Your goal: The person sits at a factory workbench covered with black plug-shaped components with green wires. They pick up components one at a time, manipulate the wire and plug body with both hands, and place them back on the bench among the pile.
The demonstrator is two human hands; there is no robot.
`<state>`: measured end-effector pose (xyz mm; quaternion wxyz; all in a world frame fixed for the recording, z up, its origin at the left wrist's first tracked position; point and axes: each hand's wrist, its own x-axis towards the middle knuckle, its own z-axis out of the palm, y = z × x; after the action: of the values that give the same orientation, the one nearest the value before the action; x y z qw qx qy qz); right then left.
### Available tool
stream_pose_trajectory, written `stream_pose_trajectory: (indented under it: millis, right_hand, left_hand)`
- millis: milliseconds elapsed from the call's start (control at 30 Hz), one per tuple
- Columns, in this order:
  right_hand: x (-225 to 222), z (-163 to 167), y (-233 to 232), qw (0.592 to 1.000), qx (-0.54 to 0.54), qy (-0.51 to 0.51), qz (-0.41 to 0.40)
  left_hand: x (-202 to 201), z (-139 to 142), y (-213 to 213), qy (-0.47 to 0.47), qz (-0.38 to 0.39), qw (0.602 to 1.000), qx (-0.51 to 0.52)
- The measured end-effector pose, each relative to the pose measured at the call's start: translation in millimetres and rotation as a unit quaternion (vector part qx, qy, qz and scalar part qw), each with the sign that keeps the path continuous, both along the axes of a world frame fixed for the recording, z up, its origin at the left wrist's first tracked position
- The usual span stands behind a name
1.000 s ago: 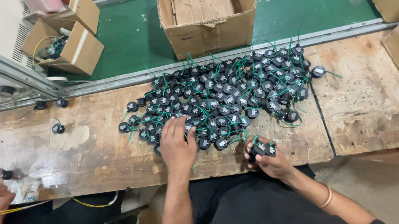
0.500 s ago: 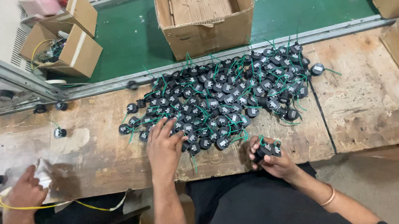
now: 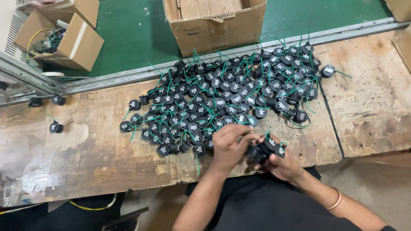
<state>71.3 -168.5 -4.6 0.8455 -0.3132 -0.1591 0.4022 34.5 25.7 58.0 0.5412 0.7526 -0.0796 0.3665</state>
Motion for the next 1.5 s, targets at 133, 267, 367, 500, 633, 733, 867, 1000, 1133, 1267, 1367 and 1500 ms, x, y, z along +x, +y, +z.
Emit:
stream_pose_trajectory:
  millis: [133, 267, 367, 500, 633, 733, 867, 1000, 1133, 1267, 1367, 1500]
  right_hand:
    - [0, -2, -4, 0.998, -0.049, 0.011, -0.037]
    - [0, 1, -1, 0.999, 0.013, 0.007, -0.029]
    - [-1, 8, 4, 0.999, 0.041, 0.007, -0.031]
    - [-4, 13, 6, 0.997, 0.033, 0.034, -0.066]
    - [-6, 5, 5, 0.993, 0.048, -0.076, -0.078]
    - [-7, -5, 4, 0.981, -0.138, -0.096, -0.101]
    - [-6, -6, 2, 0.996, -0.046, -0.025, -0.076]
    - [-1, 0, 1, 0.996, 0.05, 0.049, -0.047]
    - [-2, 3, 3, 0.994, 0.068, 0.046, -0.073]
    - [-6, 1, 3, 0.997, 0.009, -0.049, -0.065]
    - [-6, -1, 2, 0.996, -0.009, -0.058, -0.062]
    - [-1, -1, 3, 0.996, 0.058, 0.004, -0.066]
  left_hand:
    - [4, 0, -17, -0.014, -0.015, 0.999, 0.03]
    - [-13, 2, -13, -0.064, -0.033, 0.996, 0.046]
    - [-27, 10, -9, -0.071, -0.028, 0.997, 0.001]
    - [-39, 27, -7, -0.075, 0.047, 0.993, 0.079]
    - [-28, 28, -19, 0.043, 0.028, 0.998, 0.024]
    - [-14, 18, -31, 0.122, 0.03, 0.992, -0.026]
    - [-10, 6, -32, 0.106, 0.015, 0.992, -0.067]
    - [-19, -5, -14, 0.036, -0.092, 0.994, -0.041]
    - [-22, -27, -4, 0.035, -0.156, 0.986, -0.043]
    - [-19, -48, -23, 0.125, -0.233, 0.908, -0.325]
    - [-19, -43, -25, 0.185, -0.215, 0.881, -0.379]
    - [-24, -7, 7, 0.096, -0.004, 0.992, 0.084]
